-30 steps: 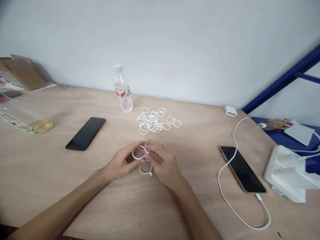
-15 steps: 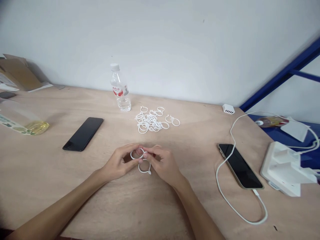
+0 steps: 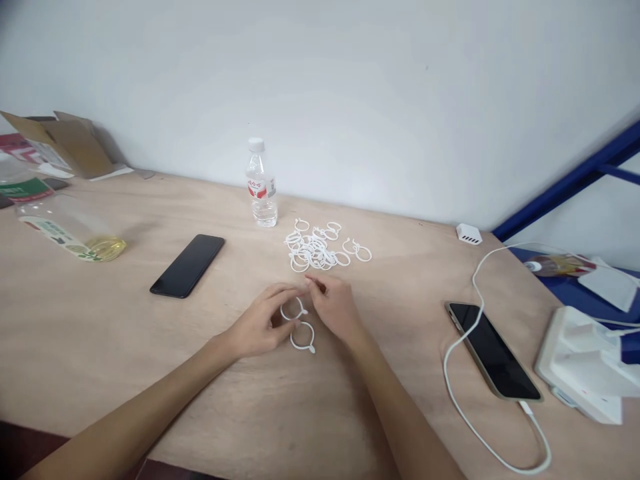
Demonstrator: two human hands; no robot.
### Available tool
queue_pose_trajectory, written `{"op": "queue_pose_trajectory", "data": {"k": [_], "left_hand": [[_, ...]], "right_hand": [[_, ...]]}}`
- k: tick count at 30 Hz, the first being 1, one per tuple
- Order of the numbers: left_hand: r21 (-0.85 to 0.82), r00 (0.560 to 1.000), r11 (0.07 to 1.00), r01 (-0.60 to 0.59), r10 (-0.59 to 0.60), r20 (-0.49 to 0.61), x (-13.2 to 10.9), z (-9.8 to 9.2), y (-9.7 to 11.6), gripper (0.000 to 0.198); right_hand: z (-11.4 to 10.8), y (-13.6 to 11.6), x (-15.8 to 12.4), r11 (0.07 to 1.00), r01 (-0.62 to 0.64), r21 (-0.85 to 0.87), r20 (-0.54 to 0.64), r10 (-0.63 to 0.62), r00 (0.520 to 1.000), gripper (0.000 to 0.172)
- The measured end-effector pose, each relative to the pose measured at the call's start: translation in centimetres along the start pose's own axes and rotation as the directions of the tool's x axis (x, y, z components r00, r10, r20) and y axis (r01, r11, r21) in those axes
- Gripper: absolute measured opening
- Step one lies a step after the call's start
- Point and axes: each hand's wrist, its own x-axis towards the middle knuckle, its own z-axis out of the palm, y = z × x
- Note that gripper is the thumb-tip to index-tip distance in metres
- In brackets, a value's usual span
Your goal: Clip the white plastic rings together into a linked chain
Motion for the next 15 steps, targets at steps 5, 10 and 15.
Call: {"op": "queue_pose_trajectory", "data": {"k": [5,10,15], "left_hand": [[0.170,0.999,0.985,-0.020,0.015,0.034,-0.2,0.0,0.6,0.031],[-0.027,0.986,0.994,0.105,-0.108,-0.125,0.2,0.0,0.0,0.018],[-0.310,0.917,0.921,0.238,-0.318,-0.242,0.7,-0.1,-0.1,0.032]], "right_hand": [[1.5,0.3,3.5,0.952,0.102,-0.289,0.114,-0.072,0.991,0.024],[2.2,0.4,3.4,0.935,0.169,-0.312,0.081,-0.151,0.985,0.018],[1.9,-0.4,-0.4,0.960,0.254,-0.116,-0.053,-0.261,0.964,0.017]]}}
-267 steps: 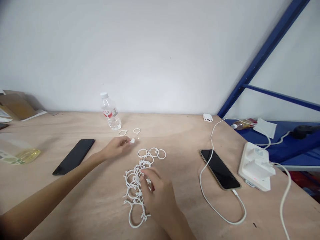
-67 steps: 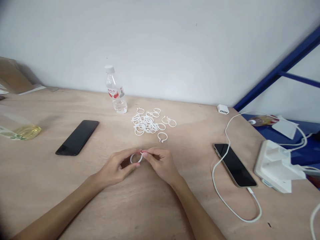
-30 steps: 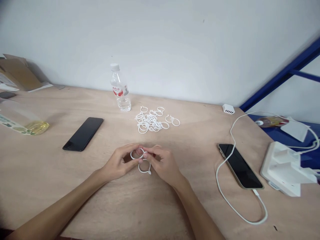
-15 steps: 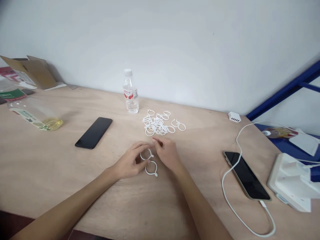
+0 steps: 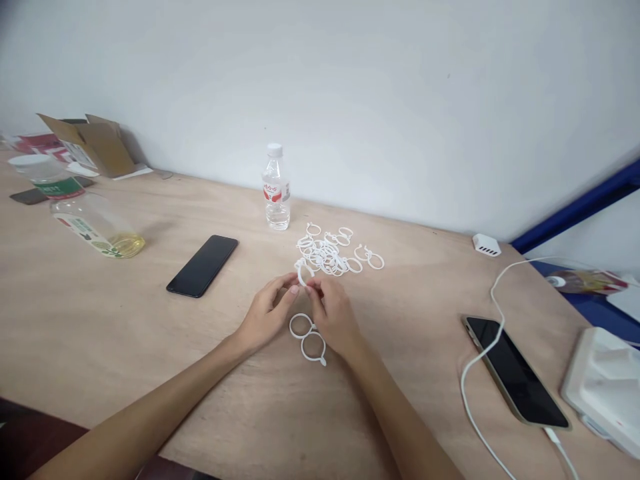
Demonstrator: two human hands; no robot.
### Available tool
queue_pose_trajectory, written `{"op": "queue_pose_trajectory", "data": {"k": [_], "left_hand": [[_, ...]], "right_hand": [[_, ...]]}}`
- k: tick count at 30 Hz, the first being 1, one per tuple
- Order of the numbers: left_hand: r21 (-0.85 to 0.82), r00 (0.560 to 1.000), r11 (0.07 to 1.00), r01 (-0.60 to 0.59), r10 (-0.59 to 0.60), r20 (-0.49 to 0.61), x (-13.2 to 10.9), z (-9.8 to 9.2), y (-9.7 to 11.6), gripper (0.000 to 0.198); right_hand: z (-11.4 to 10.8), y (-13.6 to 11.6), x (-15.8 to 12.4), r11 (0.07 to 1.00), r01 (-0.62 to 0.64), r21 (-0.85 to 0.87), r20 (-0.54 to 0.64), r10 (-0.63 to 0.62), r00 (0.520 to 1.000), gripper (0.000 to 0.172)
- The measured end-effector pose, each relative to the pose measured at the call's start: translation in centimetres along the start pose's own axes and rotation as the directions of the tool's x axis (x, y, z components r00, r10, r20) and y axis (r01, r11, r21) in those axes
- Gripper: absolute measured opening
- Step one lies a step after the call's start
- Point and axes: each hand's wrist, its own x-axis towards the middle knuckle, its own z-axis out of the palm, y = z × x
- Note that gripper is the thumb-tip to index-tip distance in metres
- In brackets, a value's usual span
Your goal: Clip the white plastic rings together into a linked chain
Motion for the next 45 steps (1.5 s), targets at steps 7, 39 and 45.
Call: {"op": "queue_pose_trajectory", "data": {"k": [7,39,45], "left_hand": [[-0.178,0.977,0.982,-0.055,0.090,0.194,-0.1,-0.2,0.5,0.029],[0.104,0.967,0.993,-0.055,0.027,0.254,-0.5,-0.2,0.5,0.019],[0.220,0.962,0.957,-0.187,0.133,0.238,-0.4,0.1,0.1,0.021]], "right_hand": [[-1.2,-1.8,-3.4,0.978,-0.086,0.189,0.110,0.066,0.992,0.021],[-1.0,-2.4,-2.6,0.658,-0.382,0.649,0.163,0.370,0.915,0.027],[-1.8,-0.1,-0.7,0.873,-0.326,0.363,0.006,0.347,0.938,0.027]]}}
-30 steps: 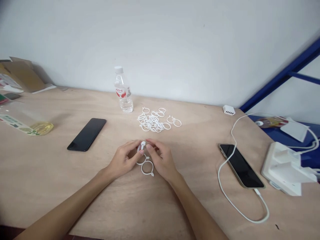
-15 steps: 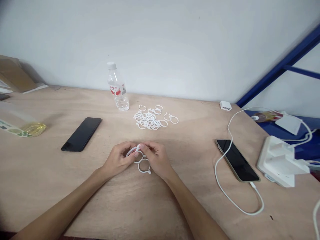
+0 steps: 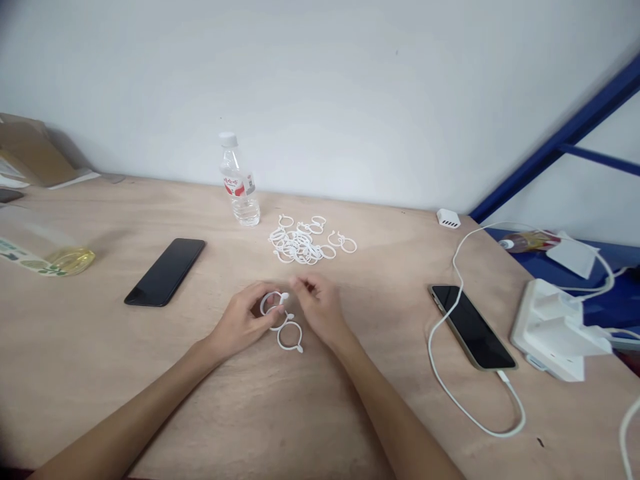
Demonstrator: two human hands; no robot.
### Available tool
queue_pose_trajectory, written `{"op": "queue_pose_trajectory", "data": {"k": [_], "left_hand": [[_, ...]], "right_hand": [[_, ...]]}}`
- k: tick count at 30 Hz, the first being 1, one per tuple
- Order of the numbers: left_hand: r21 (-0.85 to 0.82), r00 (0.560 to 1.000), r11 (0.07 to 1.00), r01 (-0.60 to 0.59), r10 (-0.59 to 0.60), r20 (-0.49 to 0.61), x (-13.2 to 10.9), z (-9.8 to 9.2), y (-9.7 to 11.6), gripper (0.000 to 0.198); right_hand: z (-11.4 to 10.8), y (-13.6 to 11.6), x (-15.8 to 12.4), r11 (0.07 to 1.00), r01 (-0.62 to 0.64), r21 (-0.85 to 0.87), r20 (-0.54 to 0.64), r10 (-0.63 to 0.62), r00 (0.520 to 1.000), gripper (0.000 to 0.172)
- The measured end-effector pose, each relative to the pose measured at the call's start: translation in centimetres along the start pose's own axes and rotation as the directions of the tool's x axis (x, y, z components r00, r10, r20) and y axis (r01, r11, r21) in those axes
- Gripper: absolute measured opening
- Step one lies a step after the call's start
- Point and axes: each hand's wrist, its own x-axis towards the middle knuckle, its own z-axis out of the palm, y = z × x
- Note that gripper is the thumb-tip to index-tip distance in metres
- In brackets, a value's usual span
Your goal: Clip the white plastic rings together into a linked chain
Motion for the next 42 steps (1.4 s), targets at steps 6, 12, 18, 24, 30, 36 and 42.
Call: {"op": "queue_pose_trajectory", "data": {"k": [6,12,18,24,30,36,42], "left_hand": [[0.083,0.975,0.976,-0.199,0.189,0.117,-0.5,0.2,0.0,0.053],[-0.001,0.989,0.989,-0.148,0.148,0.027,-0.5,0.2,0.0,0.045],[-0.157,0.989,0.987,-0.046,0.023,-0.144,-0.4,0.3,-0.2,0.058],[-0.238,0.994,0.971,-0.033,0.007,-0.110,-0.6,0.1,0.2,0.060],[-0.149,0.990,0.984,-0.102,0.086,-0.108,-0.7,0.2,-0.2,0.067],[-0.079,0.977,0.975,-0.209,0.204,-0.068,-0.8,0.0,0.0,0.052],[-0.007,0.961,0.964,-0.265,0.264,-0.079,-0.7,-0.3,0.5,0.026]], "right_hand": [[-1.1,3.0,5.9,0.885,0.032,-0.465,-0.201,-0.141,0.969,0.025],[-0.8,2.4,5.5,0.943,0.007,-0.332,-0.285,-0.107,0.953,0.026],[0.1,-1.6,-0.8,0.962,-0.142,0.235,-0.014,0.150,0.989,0.024],[0.6,-2.7,-3.6,0.800,-0.394,0.452,0.244,0.314,0.918,0.029],[0.0,-2.4,-3.5,0.836,-0.348,0.424,0.297,0.234,0.926,0.032],[-0.8,-2.1,-3.6,0.817,-0.415,0.401,0.418,0.240,0.876,0.032],[-1.5,-2.0,-3.6,0.877,-0.380,0.295,0.437,0.230,0.870,0.036]]}}
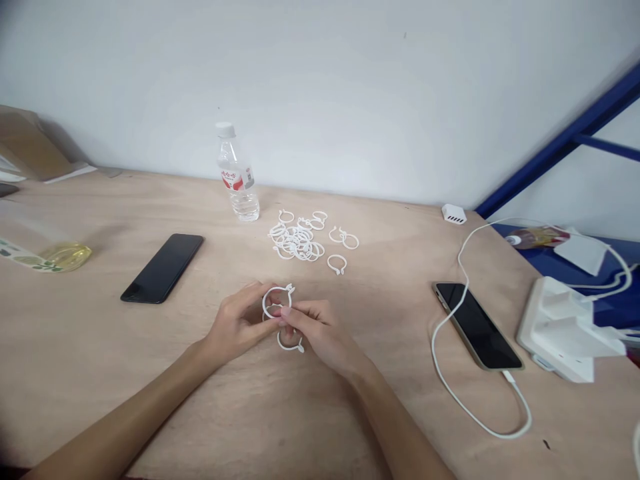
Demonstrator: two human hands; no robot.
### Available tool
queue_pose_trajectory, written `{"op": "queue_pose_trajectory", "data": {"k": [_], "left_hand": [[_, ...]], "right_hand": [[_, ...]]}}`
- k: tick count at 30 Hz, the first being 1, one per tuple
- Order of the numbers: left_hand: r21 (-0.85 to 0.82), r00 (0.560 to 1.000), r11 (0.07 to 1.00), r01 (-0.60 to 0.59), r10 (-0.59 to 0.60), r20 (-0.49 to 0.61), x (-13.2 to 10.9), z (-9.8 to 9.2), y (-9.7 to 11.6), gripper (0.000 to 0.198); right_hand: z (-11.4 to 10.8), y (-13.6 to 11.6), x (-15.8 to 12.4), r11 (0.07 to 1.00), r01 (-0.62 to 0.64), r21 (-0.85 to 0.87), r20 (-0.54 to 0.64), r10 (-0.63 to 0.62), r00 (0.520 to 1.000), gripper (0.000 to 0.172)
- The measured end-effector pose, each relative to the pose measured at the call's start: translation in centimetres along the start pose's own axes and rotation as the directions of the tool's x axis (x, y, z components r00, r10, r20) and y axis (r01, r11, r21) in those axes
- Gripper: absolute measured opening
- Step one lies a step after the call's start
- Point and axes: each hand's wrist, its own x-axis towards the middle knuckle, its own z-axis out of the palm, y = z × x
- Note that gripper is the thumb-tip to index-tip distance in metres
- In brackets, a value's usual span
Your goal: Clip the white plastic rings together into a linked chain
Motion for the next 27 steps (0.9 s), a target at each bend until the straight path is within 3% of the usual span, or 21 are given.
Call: {"op": "queue_pose_trajectory", "data": {"k": [5,10,17,21,23,25,26,27], "left_hand": [[0.052,0.996,0.995,-0.084,0.085,-0.011,-0.1,0.0,-0.1,0.024],[0.027,0.998,0.998,-0.051,0.050,0.038,-0.3,0.1,-0.3,0.022],[-0.033,0.992,0.996,0.086,-0.082,0.096,-0.6,0.0,-0.3,0.029],[0.014,0.986,0.993,0.121,-0.121,0.118,-0.6,0.2,-0.6,0.024],[0.096,0.989,0.991,0.089,-0.100,0.112,-0.5,0.3,-0.7,0.026],[0.175,0.989,0.983,0.046,-0.069,0.128,-0.4,0.5,-0.7,0.032],[0.206,0.987,0.978,0.025,-0.057,0.153,-0.4,0.5,-0.6,0.036],[0.232,0.982,0.973,0.001,-0.046,0.186,-0.3,0.5,-0.4,0.040]], "right_hand": [[-0.3,-0.5,0.4,0.991,0.121,-0.062,-0.212,-0.131,0.968,0.032],[0.0,-0.1,0.7,0.981,0.186,-0.059,-0.214,-0.194,0.957,0.027],[2.2,1.2,0.8,0.959,0.269,-0.086,-0.332,-0.282,0.900,0.029],[1.1,1.1,1.1,0.952,0.242,-0.185,-0.329,-0.292,0.898,0.029],[-0.7,1.1,1.7,0.909,0.211,-0.359,-0.422,-0.360,0.832,0.026],[-2.9,1.4,2.4,0.814,0.099,-0.572,-0.538,-0.463,0.704,0.024],[-4.0,1.6,2.9,0.759,0.019,-0.650,-0.560,-0.496,0.664,0.026],[-5.0,1.9,3.3,0.705,-0.062,-0.707,-0.563,-0.507,0.652,0.031]]}}
